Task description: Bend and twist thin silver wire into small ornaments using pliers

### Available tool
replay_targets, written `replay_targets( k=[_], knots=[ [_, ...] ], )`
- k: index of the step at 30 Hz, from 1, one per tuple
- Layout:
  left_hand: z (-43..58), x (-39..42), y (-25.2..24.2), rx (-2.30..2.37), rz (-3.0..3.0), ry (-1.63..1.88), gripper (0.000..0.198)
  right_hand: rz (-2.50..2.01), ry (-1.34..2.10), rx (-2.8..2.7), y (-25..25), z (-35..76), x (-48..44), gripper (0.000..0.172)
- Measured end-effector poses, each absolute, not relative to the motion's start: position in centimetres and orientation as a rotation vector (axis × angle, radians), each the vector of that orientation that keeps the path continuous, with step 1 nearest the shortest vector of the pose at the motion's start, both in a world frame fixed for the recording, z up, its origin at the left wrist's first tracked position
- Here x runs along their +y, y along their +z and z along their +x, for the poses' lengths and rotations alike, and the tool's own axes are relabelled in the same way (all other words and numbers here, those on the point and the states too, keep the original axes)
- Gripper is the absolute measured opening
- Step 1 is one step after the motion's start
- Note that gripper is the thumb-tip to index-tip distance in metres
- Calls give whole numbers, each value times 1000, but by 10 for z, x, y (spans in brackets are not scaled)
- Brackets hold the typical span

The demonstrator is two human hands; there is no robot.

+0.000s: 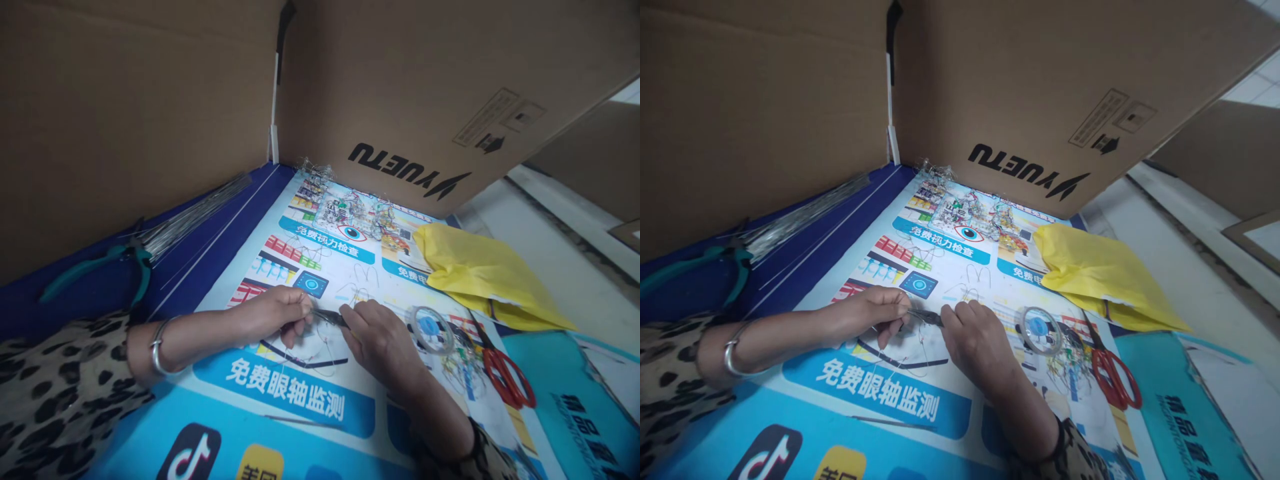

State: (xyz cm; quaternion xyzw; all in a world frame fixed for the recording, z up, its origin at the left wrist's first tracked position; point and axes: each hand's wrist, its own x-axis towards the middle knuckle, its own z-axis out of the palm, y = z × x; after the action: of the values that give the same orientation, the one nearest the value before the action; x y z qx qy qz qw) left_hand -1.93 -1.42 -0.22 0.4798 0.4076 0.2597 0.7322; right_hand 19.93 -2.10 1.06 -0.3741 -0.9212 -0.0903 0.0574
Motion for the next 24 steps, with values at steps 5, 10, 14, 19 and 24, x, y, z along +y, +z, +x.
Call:
replay_targets(
  k=[5,10,14,19,24],
  knots=[
    [-19,-14,0,880,1085,545,18,-1129,-260,-2791,14,202,-20,15],
    [-21,-13,0,859,1085,527,17,-1113,-278,-2825,19,204,-20,15],
    [-23,-12,1,819,1094,485,16,-1100,-290,-2840,20,204,-20,14],
    [-26,-9,0,779,1100,423,17,-1081,-294,-2842,19,204,-21,14],
    [-27,-7,1,769,1098,385,19,-1051,-305,-2835,15,204,-20,14]
  ],
)
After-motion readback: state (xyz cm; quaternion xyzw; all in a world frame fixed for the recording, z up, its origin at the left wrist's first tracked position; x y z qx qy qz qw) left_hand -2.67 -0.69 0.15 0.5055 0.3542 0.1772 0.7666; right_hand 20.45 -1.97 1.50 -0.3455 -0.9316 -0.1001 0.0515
